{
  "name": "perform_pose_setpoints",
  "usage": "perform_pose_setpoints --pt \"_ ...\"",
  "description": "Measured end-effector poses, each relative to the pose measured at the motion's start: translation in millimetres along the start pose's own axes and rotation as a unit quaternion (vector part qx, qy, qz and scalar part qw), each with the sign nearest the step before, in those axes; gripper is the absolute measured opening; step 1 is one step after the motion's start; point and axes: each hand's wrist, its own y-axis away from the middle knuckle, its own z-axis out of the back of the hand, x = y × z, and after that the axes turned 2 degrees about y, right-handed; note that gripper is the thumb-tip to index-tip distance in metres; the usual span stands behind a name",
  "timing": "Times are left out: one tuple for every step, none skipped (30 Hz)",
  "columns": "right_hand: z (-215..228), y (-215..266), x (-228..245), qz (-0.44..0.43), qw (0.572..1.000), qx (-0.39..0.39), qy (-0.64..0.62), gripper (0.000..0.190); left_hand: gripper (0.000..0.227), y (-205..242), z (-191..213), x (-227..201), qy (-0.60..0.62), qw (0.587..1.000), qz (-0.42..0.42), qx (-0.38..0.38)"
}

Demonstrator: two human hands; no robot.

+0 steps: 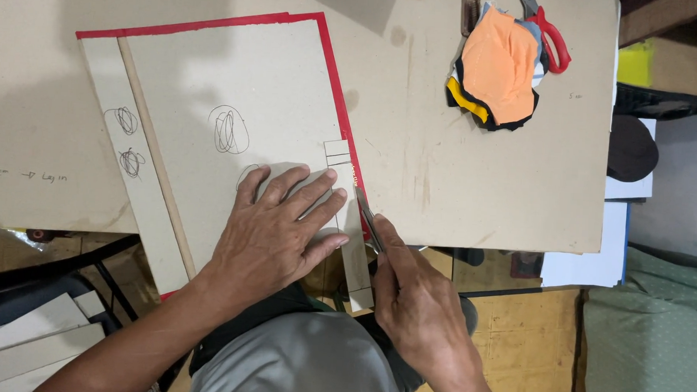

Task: The person uses a utility knife to cut a strip of cardboard along a red tape border on a larger board. They repeatedly reposition the board and the knife to make precise cuts along the edge.

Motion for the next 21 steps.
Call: perform_pose_setpoints --pt "-0.1 0.6 0.6 -0.016 1.000 0.008 0.005 0.055 0.050 0.0 0.1 0.0 -0.003 1.000 -0.001 0.000" --pt "-0.2 1.2 1.1 -0.032 0.999 0.017 0.010 0.056 0.050 0.2 0.3 -0.1 -0.005 1.000 -0.002 0.000" --pt "-1.1 1.2 0.8 -0.032 0.999 0.018 0.010 0.056 0.050 0.0 0.3 0.1 -0.005 1.000 -0.001 0.000" --pt "-2.1 1.7 0.6 -0.026 1.000 0.012 0.009 0.055 0.050 -0.1 0.3 -0.1 -0.004 1.000 0.000 -0.001" --pt "-2.9 2.3 0.2 -0.021 1.000 0.005 0.008 0.055 0.049 -0.2 0.2 -0.3 -0.002 1.000 0.001 -0.002" --pt "-3.3 1.9 0.5 -0.021 1.000 0.005 0.008 0.055 0.049 -0.5 0.6 -0.3 -0.002 1.000 0.000 -0.002" --pt "-3.7 1.6 0.8 -0.032 0.999 0.009 0.006 0.053 0.049 -0.6 1.0 -0.4 -0.002 1.000 0.000 0.001" --pt "-3.8 1.2 1.2 -0.042 0.999 0.013 0.004 0.052 0.049 -0.9 1.4 -0.6 -0.003 1.000 0.000 0.004" --pt "-3.3 0.9 1.9 -0.042 0.999 0.013 0.004 0.052 0.049 -0.9 1.4 -0.3 -0.002 1.000 0.000 0.004" --pt "-2.7 0.6 2.4 -0.046 0.999 0.009 -0.017 0.052 0.049 -0.8 1.4 -0.2 -0.004 1.000 -0.002 0.003" --pt "-2.2 0.3 2.9 -0.049 0.998 0.006 -0.038 0.051 0.049 -0.7 1.4 -0.1 -0.006 1.000 -0.004 0.003" --pt "-3.1 2.2 -2.4 -0.049 0.998 0.006 -0.037 0.051 0.049 -0.8 1.7 -0.4 -0.006 1.000 -0.003 0.003" --pt "-4.2 4.0 -7.5 -0.044 0.996 0.017 -0.082 0.051 0.049 -0.8 2.0 -0.5 -0.005 1.000 -0.003 0.000" --pt "-4.8 5.3 -12.8 -0.038 0.991 0.029 -0.125 0.051 0.049 -1.1 2.0 -0.6 -0.004 1.000 -0.002 -0.004" --pt "-9.7 11.1 -15.0 -0.038 0.991 0.030 -0.124 0.051 0.049 -0.9 2.0 0.9 -0.003 1.000 -0.001 -0.004" --pt "-13.4 16.2 -18.2 -0.121 0.981 -0.057 -0.137 0.053 0.048 -0.2 1.4 1.3 -0.005 1.000 -0.006 -0.008" --pt "-16.8 21.7 -21.5 -0.202 0.957 -0.143 -0.148 0.055 0.047 0.6 1.1 1.4 -0.006 1.000 -0.011 -0.012" --pt "-25.4 24.5 -25.6 -0.200 0.958 -0.143 -0.147 0.055 0.047 1.2 0.5 1.7 -0.007 1.000 -0.009 -0.014" --pt "-33.3 27.8 -30.0 -0.204 0.944 -0.154 -0.210 0.057 0.047 1.6 0.1 1.2 -0.004 1.000 -0.009 -0.015" --pt "-41.8 30.5 -34.1 -0.206 0.925 -0.165 -0.273 0.060 0.047 1.8 0.4 1.3 -0.004 1.000 -0.009 -0.015" --pt "-45.4 28.8 -32.5 -0.203 0.925 -0.166 -0.274 0.060 0.047 1.5 -0.5 1.2 -0.006 1.000 -0.009 -0.018"
